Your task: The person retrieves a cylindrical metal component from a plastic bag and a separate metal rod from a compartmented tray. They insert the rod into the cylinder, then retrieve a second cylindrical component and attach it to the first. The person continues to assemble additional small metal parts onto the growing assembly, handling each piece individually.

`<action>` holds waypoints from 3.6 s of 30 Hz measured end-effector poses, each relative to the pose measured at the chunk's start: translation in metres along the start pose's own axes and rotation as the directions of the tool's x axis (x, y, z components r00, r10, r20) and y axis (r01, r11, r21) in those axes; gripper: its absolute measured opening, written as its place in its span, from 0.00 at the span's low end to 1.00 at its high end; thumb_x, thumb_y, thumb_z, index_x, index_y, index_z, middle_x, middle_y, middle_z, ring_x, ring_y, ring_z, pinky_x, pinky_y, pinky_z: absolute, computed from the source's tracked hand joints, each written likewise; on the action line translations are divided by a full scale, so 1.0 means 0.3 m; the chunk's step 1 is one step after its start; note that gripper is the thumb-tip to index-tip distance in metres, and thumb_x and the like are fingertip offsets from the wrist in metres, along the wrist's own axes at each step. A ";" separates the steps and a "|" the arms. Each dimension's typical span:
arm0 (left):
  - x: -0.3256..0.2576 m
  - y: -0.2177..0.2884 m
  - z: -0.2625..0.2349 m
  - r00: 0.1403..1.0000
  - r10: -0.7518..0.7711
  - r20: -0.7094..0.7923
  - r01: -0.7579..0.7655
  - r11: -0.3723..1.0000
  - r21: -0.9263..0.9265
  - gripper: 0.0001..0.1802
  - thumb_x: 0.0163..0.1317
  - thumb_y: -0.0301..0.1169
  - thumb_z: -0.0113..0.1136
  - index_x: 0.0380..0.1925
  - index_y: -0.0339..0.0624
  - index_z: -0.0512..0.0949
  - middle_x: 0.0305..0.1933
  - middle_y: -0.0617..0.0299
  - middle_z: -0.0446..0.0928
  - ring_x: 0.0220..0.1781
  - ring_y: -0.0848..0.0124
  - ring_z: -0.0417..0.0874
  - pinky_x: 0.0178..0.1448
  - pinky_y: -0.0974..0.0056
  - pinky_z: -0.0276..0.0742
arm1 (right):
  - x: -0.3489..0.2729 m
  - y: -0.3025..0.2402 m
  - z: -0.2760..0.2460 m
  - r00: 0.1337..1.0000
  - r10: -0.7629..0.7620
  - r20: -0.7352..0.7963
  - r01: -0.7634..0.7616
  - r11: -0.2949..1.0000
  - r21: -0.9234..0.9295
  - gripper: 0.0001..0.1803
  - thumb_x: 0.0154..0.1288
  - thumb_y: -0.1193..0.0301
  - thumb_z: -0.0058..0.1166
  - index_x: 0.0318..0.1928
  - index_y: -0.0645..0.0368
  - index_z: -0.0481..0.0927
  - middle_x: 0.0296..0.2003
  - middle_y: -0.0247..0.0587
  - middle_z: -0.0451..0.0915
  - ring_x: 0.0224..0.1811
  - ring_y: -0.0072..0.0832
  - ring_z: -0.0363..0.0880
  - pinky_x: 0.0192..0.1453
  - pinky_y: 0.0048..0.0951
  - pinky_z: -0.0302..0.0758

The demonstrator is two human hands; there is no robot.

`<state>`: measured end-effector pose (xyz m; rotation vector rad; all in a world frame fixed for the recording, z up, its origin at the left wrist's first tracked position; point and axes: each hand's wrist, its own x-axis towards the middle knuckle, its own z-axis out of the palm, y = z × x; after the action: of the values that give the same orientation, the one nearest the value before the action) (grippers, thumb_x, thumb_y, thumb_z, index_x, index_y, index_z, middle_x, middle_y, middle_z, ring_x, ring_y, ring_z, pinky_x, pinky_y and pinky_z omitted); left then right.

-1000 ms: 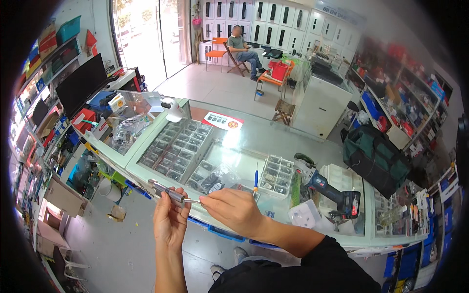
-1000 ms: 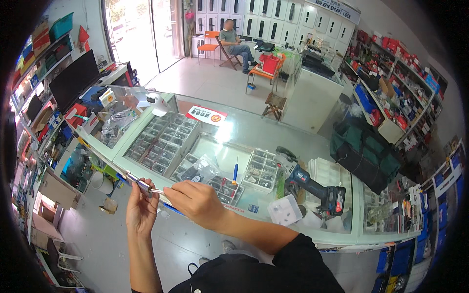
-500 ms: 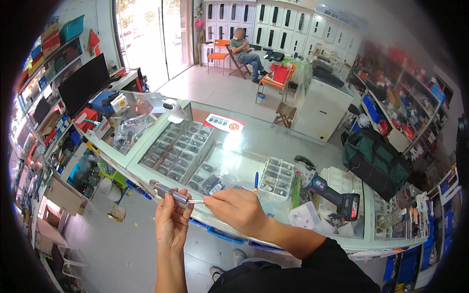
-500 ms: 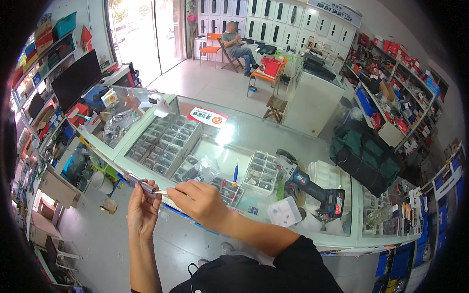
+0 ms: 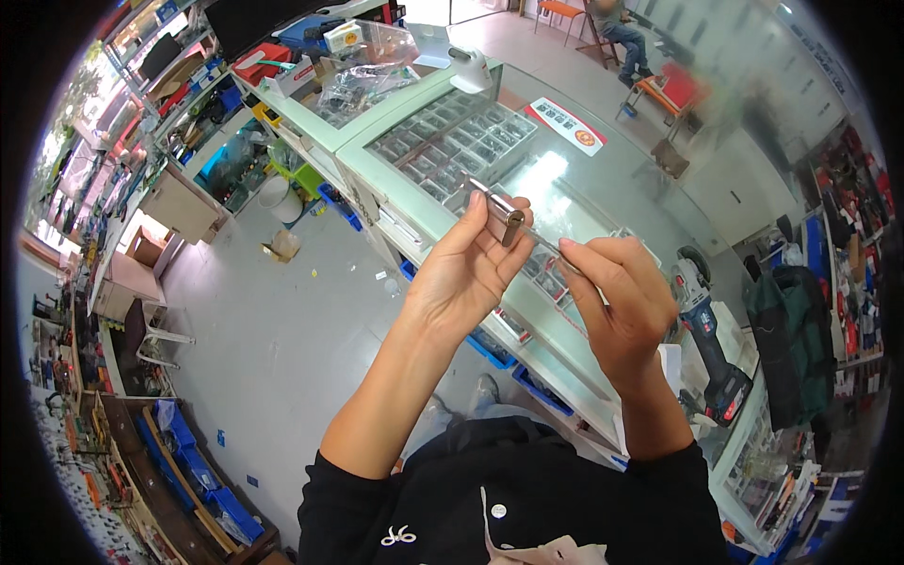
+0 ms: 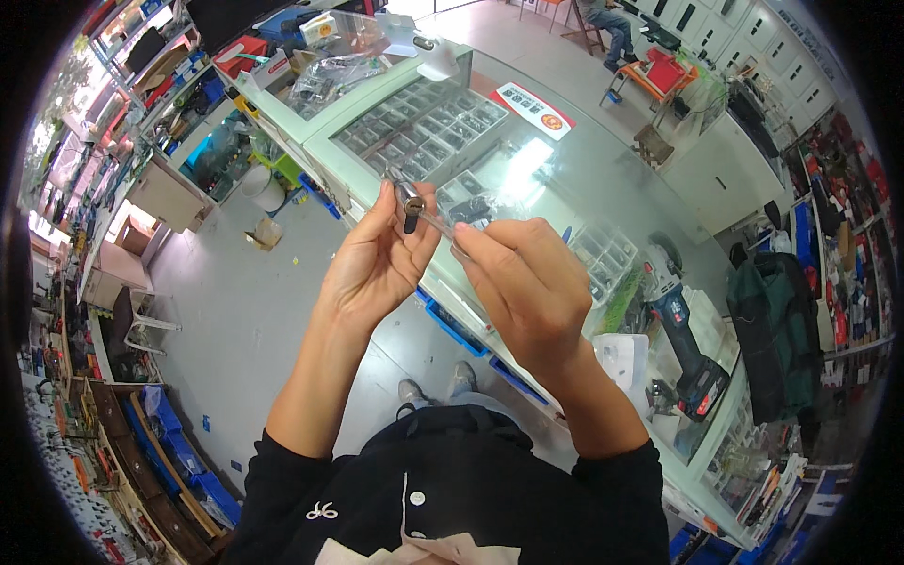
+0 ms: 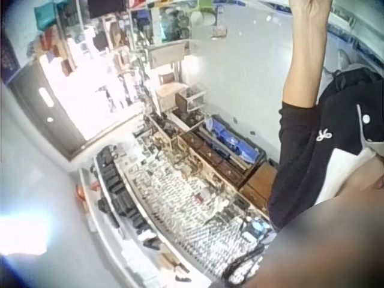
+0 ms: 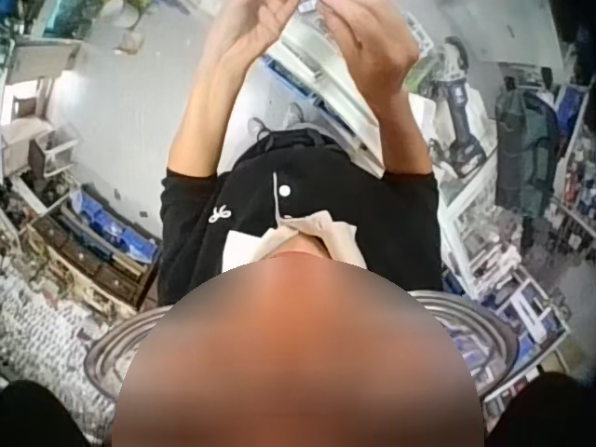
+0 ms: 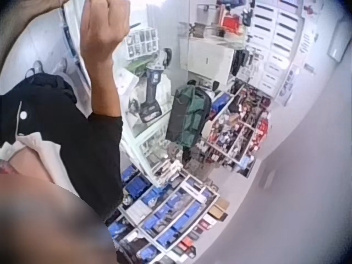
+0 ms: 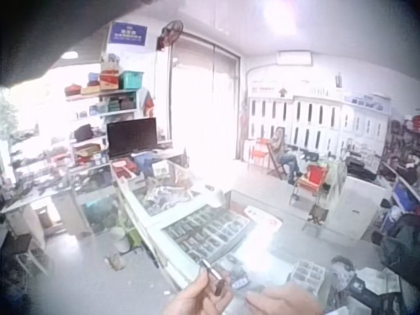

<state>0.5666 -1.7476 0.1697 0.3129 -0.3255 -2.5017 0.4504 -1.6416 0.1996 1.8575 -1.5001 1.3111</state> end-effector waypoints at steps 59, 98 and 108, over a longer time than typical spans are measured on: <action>0.059 -0.413 0.037 0.934 -0.178 0.311 -0.060 0.779 0.625 0.17 0.52 0.28 0.58 0.42 0.31 0.70 0.38 0.45 0.76 0.40 0.59 0.79 0.49 0.57 0.73 | -0.452 -0.007 -0.261 0.277 0.831 0.482 -0.606 -0.238 0.759 0.10 0.63 0.71 0.42 0.29 0.65 0.71 0.22 0.40 0.73 0.22 0.27 0.70 0.32 0.28 0.70; -1.168 -2.766 0.345 -0.324 -0.943 0.073 0.515 -0.111 0.850 0.16 0.56 0.29 0.55 0.44 0.34 0.71 0.37 0.49 0.77 0.40 0.62 0.79 0.47 0.61 0.76 | -1.845 -1.025 -1.842 -0.389 0.754 -0.529 -0.026 0.565 0.825 0.18 0.64 0.59 0.43 0.37 0.65 0.71 0.25 0.37 0.72 0.27 0.22 0.71 0.32 0.26 0.71; -1.310 -3.615 0.540 -0.485 -0.870 0.084 0.554 -0.231 0.800 0.15 0.60 0.29 0.49 0.45 0.31 0.69 0.44 0.47 0.74 0.49 0.61 0.75 0.55 0.61 0.69 | -2.252 -0.916 -2.597 -0.568 0.470 -0.675 -0.392 0.567 0.725 0.10 0.59 0.68 0.52 0.28 0.58 0.67 0.17 0.28 0.66 0.19 0.15 0.62 0.24 0.16 0.64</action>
<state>0.2618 -0.6293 0.0561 -1.0546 -1.6220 -4.1223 0.4024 -0.5852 0.0543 -0.7840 -1.0576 2.2453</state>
